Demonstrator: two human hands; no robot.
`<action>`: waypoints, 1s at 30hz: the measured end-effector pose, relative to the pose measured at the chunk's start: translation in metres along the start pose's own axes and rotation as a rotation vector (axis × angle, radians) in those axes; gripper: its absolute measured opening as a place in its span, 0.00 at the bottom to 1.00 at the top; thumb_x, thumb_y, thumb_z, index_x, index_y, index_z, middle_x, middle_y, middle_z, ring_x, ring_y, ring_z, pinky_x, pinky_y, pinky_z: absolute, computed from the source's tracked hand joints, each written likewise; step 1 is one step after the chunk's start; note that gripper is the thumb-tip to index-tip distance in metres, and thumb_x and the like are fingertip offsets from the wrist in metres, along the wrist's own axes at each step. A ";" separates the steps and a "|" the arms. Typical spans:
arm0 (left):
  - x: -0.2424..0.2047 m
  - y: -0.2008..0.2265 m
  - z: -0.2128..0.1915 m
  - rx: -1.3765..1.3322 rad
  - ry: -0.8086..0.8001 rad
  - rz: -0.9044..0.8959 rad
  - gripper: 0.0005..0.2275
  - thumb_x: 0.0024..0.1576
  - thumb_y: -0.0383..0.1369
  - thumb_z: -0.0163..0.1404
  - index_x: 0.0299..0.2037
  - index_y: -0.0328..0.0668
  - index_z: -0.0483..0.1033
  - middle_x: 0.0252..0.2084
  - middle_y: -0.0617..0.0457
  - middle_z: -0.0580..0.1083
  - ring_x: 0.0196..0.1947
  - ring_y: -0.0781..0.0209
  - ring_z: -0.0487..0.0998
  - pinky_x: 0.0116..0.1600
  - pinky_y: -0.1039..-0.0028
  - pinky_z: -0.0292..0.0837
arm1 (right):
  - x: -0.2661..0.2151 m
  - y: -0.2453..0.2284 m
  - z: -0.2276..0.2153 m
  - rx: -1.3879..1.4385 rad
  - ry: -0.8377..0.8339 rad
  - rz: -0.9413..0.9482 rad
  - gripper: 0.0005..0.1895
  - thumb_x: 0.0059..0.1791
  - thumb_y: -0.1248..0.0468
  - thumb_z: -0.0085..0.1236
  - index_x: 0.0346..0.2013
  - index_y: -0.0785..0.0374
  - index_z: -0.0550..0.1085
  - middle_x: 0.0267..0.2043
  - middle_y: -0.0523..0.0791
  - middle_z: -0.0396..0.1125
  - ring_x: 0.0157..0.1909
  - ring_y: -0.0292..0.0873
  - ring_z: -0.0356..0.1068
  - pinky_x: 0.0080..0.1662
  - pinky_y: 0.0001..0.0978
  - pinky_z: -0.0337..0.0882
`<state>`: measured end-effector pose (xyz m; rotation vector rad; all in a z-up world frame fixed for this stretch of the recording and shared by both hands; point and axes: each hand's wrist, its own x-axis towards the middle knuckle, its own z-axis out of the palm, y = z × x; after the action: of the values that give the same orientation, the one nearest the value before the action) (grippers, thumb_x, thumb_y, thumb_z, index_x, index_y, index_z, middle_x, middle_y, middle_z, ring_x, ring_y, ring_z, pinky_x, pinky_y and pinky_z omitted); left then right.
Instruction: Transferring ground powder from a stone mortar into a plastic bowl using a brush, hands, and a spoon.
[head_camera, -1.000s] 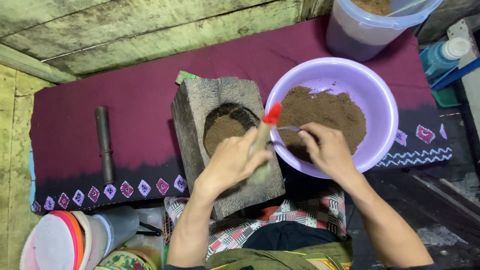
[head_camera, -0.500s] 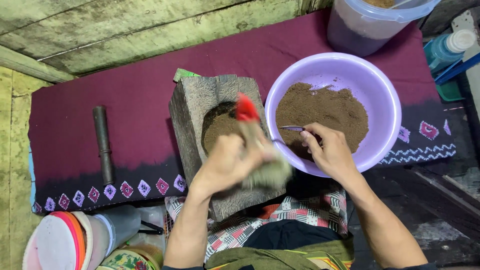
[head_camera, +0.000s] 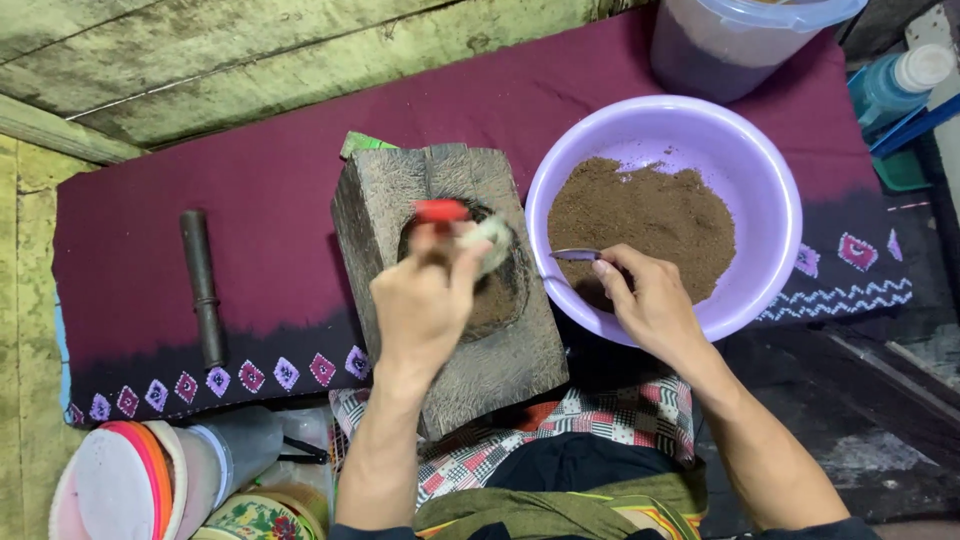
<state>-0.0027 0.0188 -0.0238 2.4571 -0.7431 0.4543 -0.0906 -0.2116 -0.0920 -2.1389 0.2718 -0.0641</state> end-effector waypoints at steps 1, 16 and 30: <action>0.001 0.003 -0.001 0.001 0.004 0.003 0.17 0.65 0.44 0.49 0.42 0.31 0.74 0.21 0.39 0.76 0.23 0.40 0.82 0.32 0.53 0.77 | 0.002 -0.002 0.003 0.000 0.003 -0.004 0.09 0.56 0.63 0.50 0.41 0.61 0.79 0.26 0.51 0.74 0.32 0.54 0.77 0.36 0.45 0.75; -0.016 -0.024 -0.015 -0.065 0.904 0.398 0.13 0.61 0.27 0.45 0.48 0.44 0.52 0.45 0.35 0.68 0.45 0.36 0.75 0.50 0.50 0.81 | 0.083 -0.037 0.107 -0.618 0.016 -0.622 0.20 0.55 0.69 0.40 0.57 0.49 0.70 0.35 0.43 0.69 0.37 0.49 0.75 0.35 0.44 0.78; 0.006 -0.002 -0.013 -0.223 0.644 -0.074 0.02 0.64 0.22 0.50 0.43 0.36 0.74 0.52 0.43 0.73 0.61 0.37 0.73 0.64 0.50 0.70 | 0.045 -0.047 0.096 -0.822 -0.346 -0.692 0.20 0.51 0.69 0.47 0.58 0.56 0.72 0.39 0.48 0.71 0.37 0.48 0.77 0.32 0.43 0.80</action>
<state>0.0009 0.0249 -0.0117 1.9470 -0.3994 1.0068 -0.0242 -0.1182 -0.1087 -2.9001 -0.7835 0.0282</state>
